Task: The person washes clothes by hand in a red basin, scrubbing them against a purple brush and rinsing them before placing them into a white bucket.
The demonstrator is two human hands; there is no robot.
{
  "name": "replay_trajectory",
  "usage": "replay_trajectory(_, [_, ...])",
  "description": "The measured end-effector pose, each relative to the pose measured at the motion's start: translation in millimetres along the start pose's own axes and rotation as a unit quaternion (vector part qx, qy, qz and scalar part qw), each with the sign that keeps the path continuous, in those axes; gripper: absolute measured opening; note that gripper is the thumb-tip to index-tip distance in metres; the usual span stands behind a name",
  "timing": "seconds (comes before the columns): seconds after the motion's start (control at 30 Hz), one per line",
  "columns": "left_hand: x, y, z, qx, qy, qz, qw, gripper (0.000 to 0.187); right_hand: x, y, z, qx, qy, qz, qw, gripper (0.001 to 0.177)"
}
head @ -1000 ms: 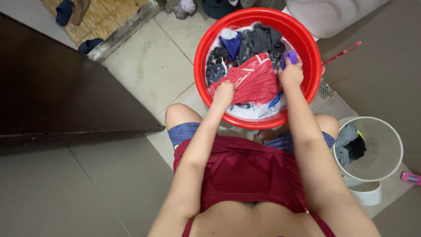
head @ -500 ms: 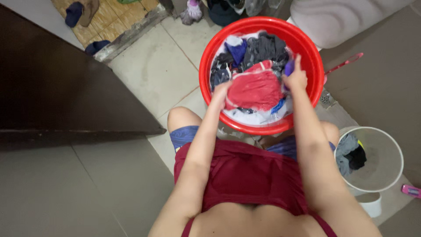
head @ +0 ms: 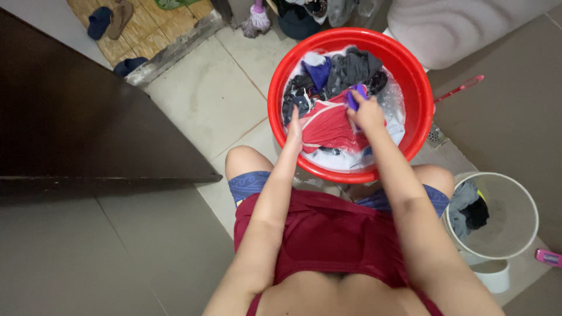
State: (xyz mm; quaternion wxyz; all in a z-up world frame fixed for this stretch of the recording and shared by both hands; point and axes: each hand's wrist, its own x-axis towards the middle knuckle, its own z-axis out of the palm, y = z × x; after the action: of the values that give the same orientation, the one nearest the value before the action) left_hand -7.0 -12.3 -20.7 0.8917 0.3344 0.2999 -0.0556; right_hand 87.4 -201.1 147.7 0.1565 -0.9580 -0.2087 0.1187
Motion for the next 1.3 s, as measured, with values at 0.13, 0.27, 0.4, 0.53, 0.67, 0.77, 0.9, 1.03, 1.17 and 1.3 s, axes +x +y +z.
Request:
replay_trajectory(0.13, [1,-1,0,0.011,0.044,0.039,0.998,0.111,-35,-29,17,0.008,0.026,-0.086,0.996,0.064])
replay_trajectory(0.27, [-6,1,3,0.002,0.096,0.033,0.995,0.105,-58,-39,35,0.075,0.011,-0.224,0.972,0.067])
replay_trajectory(0.4, [-3,1,2,0.035,-0.019,0.024,0.999,0.118,-5,-6,7,0.015,0.021,-0.050,0.998,0.061])
replay_trajectory(0.53, [-5,1,3,-0.007,0.014,-0.001,1.000,0.117,-28,-32,12,-0.017,0.061,-0.071,0.995,0.059])
replay_trajectory(0.67, [-6,4,6,-0.016,0.075,0.048,0.996,0.107,-59,-45,32,0.047,-0.027,-0.175,0.983,0.066])
replay_trajectory(0.77, [-2,-1,3,0.006,-0.020,0.003,1.000,0.117,-19,0,12,0.019,-0.010,-0.016,1.000,0.065])
replay_trajectory(0.9, [-2,2,0,0.029,0.009,0.017,0.999,0.119,-11,-8,12,-0.067,0.056,-0.036,0.996,0.069])
replay_trajectory(1.03, [-6,4,5,0.019,0.064,0.057,0.996,0.113,-59,-43,30,0.027,-0.016,-0.107,0.994,0.064])
replay_trajectory(1.17, [-2,0,-1,0.033,-0.019,0.023,0.999,0.119,-29,-14,15,0.012,0.001,-0.044,0.999,0.065])
replay_trajectory(1.3, [0,0,-5,0.016,-0.006,-0.005,1.000,0.119,-17,-10,0,0.007,0.028,-0.002,1.000,0.064])
